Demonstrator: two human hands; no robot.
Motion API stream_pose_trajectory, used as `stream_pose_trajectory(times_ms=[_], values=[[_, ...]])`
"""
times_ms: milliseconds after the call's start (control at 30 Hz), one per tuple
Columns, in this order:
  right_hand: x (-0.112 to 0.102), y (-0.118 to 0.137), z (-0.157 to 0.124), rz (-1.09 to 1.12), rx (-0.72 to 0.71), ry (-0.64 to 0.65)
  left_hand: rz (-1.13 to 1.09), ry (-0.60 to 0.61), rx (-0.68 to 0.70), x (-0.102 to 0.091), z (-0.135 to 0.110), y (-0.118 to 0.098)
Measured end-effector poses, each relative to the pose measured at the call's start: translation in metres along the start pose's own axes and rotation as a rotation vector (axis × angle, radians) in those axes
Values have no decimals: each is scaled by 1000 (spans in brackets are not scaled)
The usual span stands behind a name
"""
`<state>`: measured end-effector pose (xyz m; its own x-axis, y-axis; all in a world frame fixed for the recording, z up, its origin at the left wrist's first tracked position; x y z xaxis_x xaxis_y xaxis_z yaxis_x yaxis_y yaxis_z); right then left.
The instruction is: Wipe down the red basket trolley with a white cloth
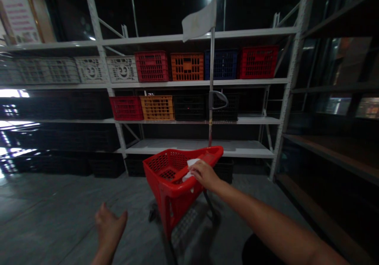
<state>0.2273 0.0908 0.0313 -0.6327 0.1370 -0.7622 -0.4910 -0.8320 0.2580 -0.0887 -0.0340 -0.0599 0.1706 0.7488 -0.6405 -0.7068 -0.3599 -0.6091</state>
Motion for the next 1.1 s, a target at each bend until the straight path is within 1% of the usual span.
stream_pose_trajectory(times_ms=[33,67,133,200,267,300,367,433,500,533,600,633,667,733,800,900,933,967,1000,1067,1100], values=[[2,5,-2,4,-29,8,66,-26,9,-6,-1,-11],[2,8,-4,-8,-38,31,117,-46,49,-10,-6,-27],[0,9,-4,-43,-69,112,189,-46,262,-16,-22,-74],[-5,7,-3,-69,-129,193,208,-6,443,-16,-41,-122],[-12,-3,-1,-82,-164,229,188,58,612,-13,-60,-165],[-15,-11,1,-91,-144,228,166,92,680,-10,-68,-183],[-23,-35,5,-121,-34,201,122,180,766,-1,-78,-212],[-32,-63,7,-162,118,152,130,304,772,11,-84,-229],[-39,-86,7,-202,252,94,168,389,755,21,-86,-238],[-41,-94,5,-221,312,66,187,403,750,24,-86,-240],[-41,-97,-1,-257,401,15,205,391,767,27,-85,-242],[-39,-92,-5,-277,403,0,208,378,776,28,-84,-241],[-37,-84,-9,-298,370,-5,207,365,784,27,-83,-239],[-34,-64,-15,-343,238,-3,185,355,806,25,-81,-235],[-37,-46,-19,-365,137,-20,157,363,819,21,-79,-229],[-52,-33,-20,-323,130,-84,159,390,811,16,-76,-221],[-55,-30,-19,-299,106,-80,167,395,806,15,-74,-219],[-56,-26,-17,-275,58,-48,173,400,803,14,-73,-217],[-54,-22,-16,-253,-6,12,177,405,801,13,-72,-215],[-45,-17,-13,-224,-125,167,174,420,798,12,-71,-213],[-39,-17,-10,-216,-158,238,170,435,802,11,-71,-212]])
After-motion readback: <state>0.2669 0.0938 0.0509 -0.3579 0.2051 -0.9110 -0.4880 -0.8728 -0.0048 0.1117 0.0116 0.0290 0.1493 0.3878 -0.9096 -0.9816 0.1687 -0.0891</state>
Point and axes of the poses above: each hand's wrist, its own z-axis towards the middle knuckle, its own x-axis out of the palm, y = z × x, the point moved 3 cm from there along z, towards the middle knuckle, and after that the axes turned 4 degrees about y, right-handed, at the moved point
